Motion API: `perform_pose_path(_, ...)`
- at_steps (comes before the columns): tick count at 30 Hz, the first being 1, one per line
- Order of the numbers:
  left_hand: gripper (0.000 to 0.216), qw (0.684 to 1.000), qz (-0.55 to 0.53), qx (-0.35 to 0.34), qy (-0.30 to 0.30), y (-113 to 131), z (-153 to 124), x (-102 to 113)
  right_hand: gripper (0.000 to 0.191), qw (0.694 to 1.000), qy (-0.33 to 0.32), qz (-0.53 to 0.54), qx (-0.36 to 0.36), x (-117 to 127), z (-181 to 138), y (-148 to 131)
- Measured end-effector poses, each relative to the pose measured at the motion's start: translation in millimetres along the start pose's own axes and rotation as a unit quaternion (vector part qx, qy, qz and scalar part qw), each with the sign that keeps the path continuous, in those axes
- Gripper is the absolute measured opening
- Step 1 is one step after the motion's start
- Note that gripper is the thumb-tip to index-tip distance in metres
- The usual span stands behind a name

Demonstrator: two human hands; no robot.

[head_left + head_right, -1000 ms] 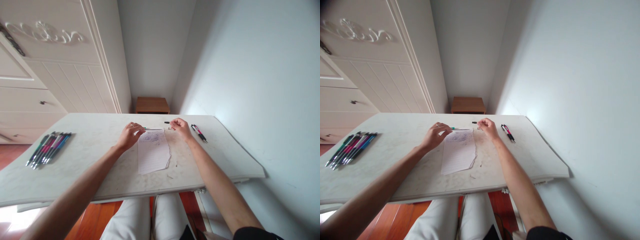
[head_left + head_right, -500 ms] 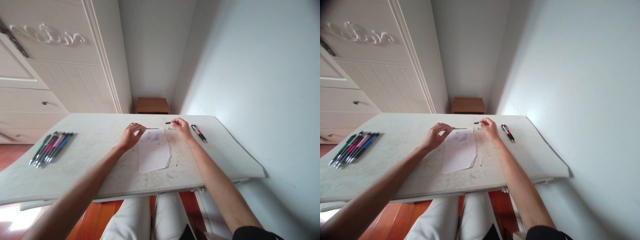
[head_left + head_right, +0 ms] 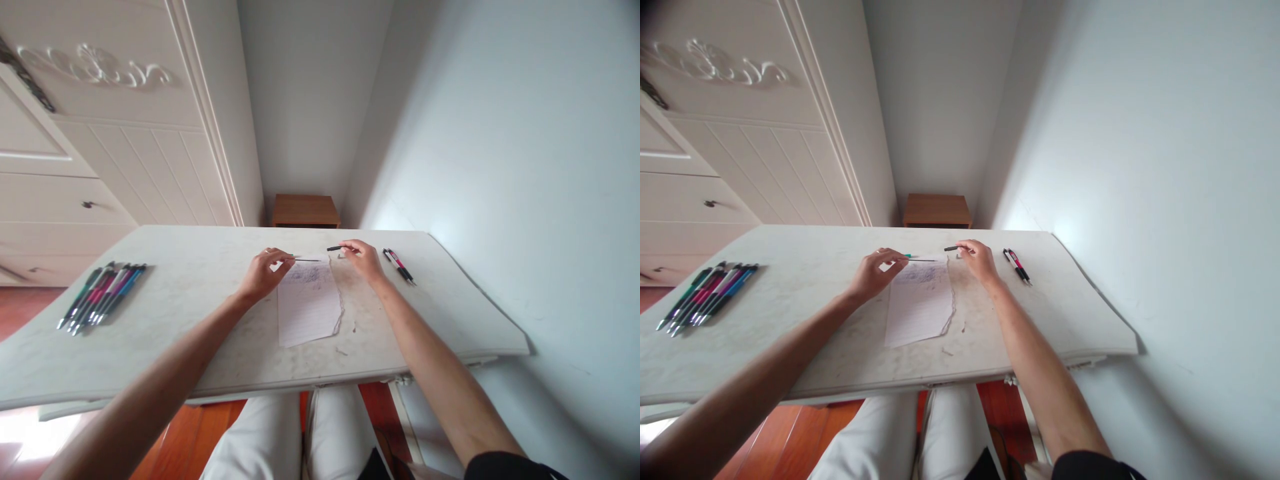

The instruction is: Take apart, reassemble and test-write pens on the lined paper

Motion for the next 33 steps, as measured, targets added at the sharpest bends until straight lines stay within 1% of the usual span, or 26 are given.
perform_pose_path(3, 0.021, 1.0, -0.008, -0.001, 0.008, -1.5, 0.4, 0.4, 0.021, 0.999, -0.008, 0.037, 0.017, -0.4, 1.0, -7.8)
perform_pose_path(7, 0.023, 0.999, -0.032, 0.009, 0.028, -4.3, 1.4, 2.6, 0.023, 0.998, -0.02, 0.059, -0.007, -0.8, 0.9, -6.6)
perform_pose_path(12, 0.024, 0.996, -0.07, 0.025, 0.045, -2.2, 2.3, 6.3, 0.027, 0.997, -0.003, 0.073, -0.025, -0.9, 1.7, -0.1)
perform_pose_path(15, 0.023, 0.995, -0.082, 0.029, 0.043, -0.1, 2.2, 7.0, 0.025, 0.996, 0.005, 0.089, -0.031, -1.4, 2.3, 1.7)
perform_pose_path(20, 0.022, 0.994, -0.09, 0.03, 0.046, -0.7, 2.4, 7.2, 0.025, 0.993, -0.002, 0.107, -0.043, -3.2, 1.2, 2.3)
perform_pose_path(26, 0.024, 0.995, -0.094, 0.032, 0.03, -1.3, 2.4, 5.4, 0.027, 0.991, -0.012, 0.122, -0.049, -5.6, 0.0, 0.4)
perform_pose_path(33, 0.028, 0.994, -0.102, 0.034, 0.015, 0.8, 0.7, 4.0, 0.029, 0.982, -0.02, 0.178, -0.062, -9.2, -0.3, -2.9)
Point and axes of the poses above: each hand's wrist, its own z-axis towards the middle knuckle, its own x-axis out of the back of the hand, y = z × x, the point moved 3 cm from there along z, towards the middle knuckle, and after that the axes turned 11 degrees about x, right-handed, at the moved point
